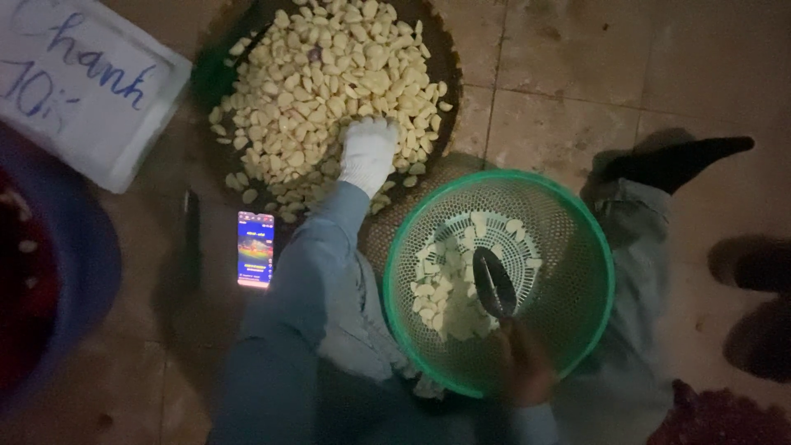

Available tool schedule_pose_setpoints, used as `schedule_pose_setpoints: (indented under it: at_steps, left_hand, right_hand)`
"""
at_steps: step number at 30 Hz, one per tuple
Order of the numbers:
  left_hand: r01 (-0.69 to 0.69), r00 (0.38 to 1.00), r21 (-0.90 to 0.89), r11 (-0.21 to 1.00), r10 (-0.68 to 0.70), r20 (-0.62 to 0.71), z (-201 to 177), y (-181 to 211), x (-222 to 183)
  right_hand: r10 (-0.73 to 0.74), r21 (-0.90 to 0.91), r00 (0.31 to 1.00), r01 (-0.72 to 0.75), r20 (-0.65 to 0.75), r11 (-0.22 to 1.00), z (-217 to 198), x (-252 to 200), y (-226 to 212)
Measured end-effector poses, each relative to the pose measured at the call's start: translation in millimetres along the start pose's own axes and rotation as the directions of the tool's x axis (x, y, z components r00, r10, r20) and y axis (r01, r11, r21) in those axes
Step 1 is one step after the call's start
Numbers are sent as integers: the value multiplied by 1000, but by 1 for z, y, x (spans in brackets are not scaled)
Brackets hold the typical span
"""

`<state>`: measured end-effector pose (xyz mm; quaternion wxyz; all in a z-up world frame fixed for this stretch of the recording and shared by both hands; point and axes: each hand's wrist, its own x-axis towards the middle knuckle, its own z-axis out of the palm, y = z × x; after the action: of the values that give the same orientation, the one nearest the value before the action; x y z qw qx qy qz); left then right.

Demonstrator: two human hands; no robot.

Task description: Slicing or trimming individual garlic cloves using a knife and placing them into a basket

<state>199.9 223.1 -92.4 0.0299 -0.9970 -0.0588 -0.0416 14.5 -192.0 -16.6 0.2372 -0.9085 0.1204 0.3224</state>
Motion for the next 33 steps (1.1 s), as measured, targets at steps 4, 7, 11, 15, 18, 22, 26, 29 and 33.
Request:
schedule_pose_setpoints:
  at_steps: [4, 7, 11, 15, 18, 22, 26, 29, 33]
  left_hand:
    - [50, 997, 6, 999, -50, 61, -5, -1, -3]
    - [155, 981, -79, 985, -144, 131, -50, -4, -14]
    - [318, 939, -636, 703, -327, 109, -123, 16, -62]
    - [198, 977, -814, 546, -45, 208, -204, 89, -144]
    - [-15, 997, -955, 298, 77, 8, -174, 144, -206]
    - [119, 990, -971, 209, 48, 131, -172, 171, -239]
    - [155, 987, -973, 174, 3, 158, -171, 171, -252]
    - [115, 993, -987, 108, 22, 118, -170, 172, -256]
    - [551, 825, -834, -39, 175, 537, -142, 177, -267]
  right_hand:
    - [-121, -17, 985, 120, -122, 993, 0, -4, -3]
    - [-143, 14, 977, 147, -156, 989, 2, -3, 9]
    - [-101, 311, 985, 141, -143, 940, -2, -12, 8]
    - [68, 440, 997, -45, -36, 897, -3, -25, -14]
    - [48, 504, 997, -10, -64, 864, 17, -19, -6]
    - [-96, 538, 989, 141, -110, 831, 19, -28, -12]
    - [-111, 533, 994, 96, -3, 841, 14, -38, -10]
    - [32, 625, 995, -84, 93, 776, -6, -56, -43]
    - [29, 641, 994, -93, 110, 762, -7, -56, -41]
